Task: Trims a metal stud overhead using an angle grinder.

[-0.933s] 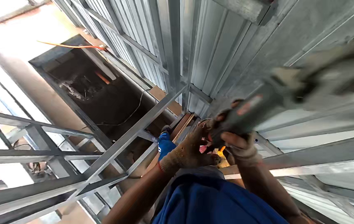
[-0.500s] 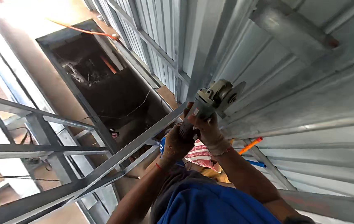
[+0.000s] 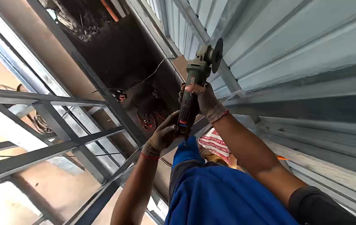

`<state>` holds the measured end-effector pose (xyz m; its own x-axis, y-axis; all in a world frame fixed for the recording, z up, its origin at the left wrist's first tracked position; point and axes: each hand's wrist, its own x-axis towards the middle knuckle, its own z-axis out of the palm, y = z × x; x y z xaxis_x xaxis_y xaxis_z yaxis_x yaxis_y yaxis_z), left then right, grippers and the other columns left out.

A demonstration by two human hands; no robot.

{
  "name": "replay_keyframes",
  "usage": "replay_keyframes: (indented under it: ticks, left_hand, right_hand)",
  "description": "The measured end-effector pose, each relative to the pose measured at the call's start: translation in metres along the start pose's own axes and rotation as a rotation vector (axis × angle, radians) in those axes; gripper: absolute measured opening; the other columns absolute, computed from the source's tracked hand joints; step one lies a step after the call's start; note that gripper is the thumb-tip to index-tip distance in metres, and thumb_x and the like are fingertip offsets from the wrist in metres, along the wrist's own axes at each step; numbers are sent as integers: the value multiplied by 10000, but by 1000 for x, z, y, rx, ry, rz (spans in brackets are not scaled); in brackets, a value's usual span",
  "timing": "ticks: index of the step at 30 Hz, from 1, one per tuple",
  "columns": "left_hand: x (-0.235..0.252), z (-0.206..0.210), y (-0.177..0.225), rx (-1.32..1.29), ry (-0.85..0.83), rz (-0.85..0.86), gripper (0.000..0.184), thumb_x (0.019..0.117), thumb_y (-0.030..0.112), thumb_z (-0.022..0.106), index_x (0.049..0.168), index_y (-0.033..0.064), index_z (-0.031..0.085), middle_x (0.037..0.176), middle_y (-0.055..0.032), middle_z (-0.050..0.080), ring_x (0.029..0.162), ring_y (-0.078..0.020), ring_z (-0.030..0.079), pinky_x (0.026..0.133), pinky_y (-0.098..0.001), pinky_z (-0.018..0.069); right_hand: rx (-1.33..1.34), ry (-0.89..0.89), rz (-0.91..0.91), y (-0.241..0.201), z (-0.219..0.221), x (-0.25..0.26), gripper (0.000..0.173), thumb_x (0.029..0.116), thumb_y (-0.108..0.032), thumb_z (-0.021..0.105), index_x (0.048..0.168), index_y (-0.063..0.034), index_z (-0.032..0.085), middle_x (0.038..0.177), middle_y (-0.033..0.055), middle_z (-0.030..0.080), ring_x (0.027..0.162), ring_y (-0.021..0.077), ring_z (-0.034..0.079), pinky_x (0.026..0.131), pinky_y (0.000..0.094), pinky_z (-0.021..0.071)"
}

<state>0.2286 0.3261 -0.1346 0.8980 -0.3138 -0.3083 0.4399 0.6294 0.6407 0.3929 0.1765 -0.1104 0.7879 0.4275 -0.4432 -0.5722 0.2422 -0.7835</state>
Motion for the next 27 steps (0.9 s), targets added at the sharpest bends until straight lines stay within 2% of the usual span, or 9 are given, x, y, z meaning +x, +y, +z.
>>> replay_keyframes:
  ticks: [3,5,9,13,15,17,21,25,27]
  left_hand:
    - [29,16,21,219,222,-65,789,780,336,830,1444,123,462,1071,-98,705,828,-195,704,701,-346,618]
    - [48,27,26,440,387,-87,633,782,197,827,1332,72,539,955,-104,712,733,-202,700,638,-356,615]
    - [67,24,39,783,498,-80,590,786,207,817,1314,106,573,956,-72,708,736,-164,696,624,-362,609]
    - [67,10,62,656,296,-127,680,845,175,809,1441,142,483,1098,-71,708,889,-168,715,755,-364,631]
    - [62,-20,72,434,57,-115,707,904,133,679,1550,154,391,1247,-108,671,1004,-213,692,849,-396,609]
    - [67,-49,73,522,-69,-40,650,955,139,612,1566,127,388,1309,-119,653,1052,-223,685,881,-402,604]
    - [92,-67,72,908,-31,2,569,947,127,670,1482,56,486,1270,-68,678,1074,-117,684,945,-348,596]
    - [108,-75,77,618,-20,-174,570,970,110,634,1511,99,455,1186,-92,697,983,-183,705,872,-370,614]
    - [114,-83,77,483,-80,-222,636,962,261,688,1534,135,438,1138,-103,708,929,-224,712,828,-398,623]
  right_hand:
    - [9,31,72,2,3,27,487,829,-183,742,1224,13,537,979,205,682,820,327,714,764,527,631]
    - [10,50,66,3,6,37,475,850,-167,741,1240,15,541,1001,209,686,832,332,717,767,526,633]
    - [170,-5,27,3,4,47,630,881,-228,791,1368,-17,452,1156,235,668,945,364,715,838,558,624]
    - [192,70,11,5,2,56,526,843,-139,769,1277,-2,505,1043,202,667,867,323,708,794,523,630]
    - [231,98,29,9,0,65,461,846,-169,728,1228,-7,528,1001,190,668,848,311,702,792,526,620]
    - [250,144,26,16,-2,70,479,853,-204,730,1243,-11,532,1014,192,667,869,311,699,809,532,614]
    - [288,288,-23,31,-1,79,525,819,-192,770,1248,-7,530,1022,193,672,860,313,705,790,532,623]
    - [383,426,-76,43,-2,91,553,807,-130,781,1269,-4,504,1007,200,672,844,315,709,783,529,629]
    - [414,460,-69,45,-4,93,526,834,-102,765,1281,3,507,1031,206,676,873,322,710,812,536,625]
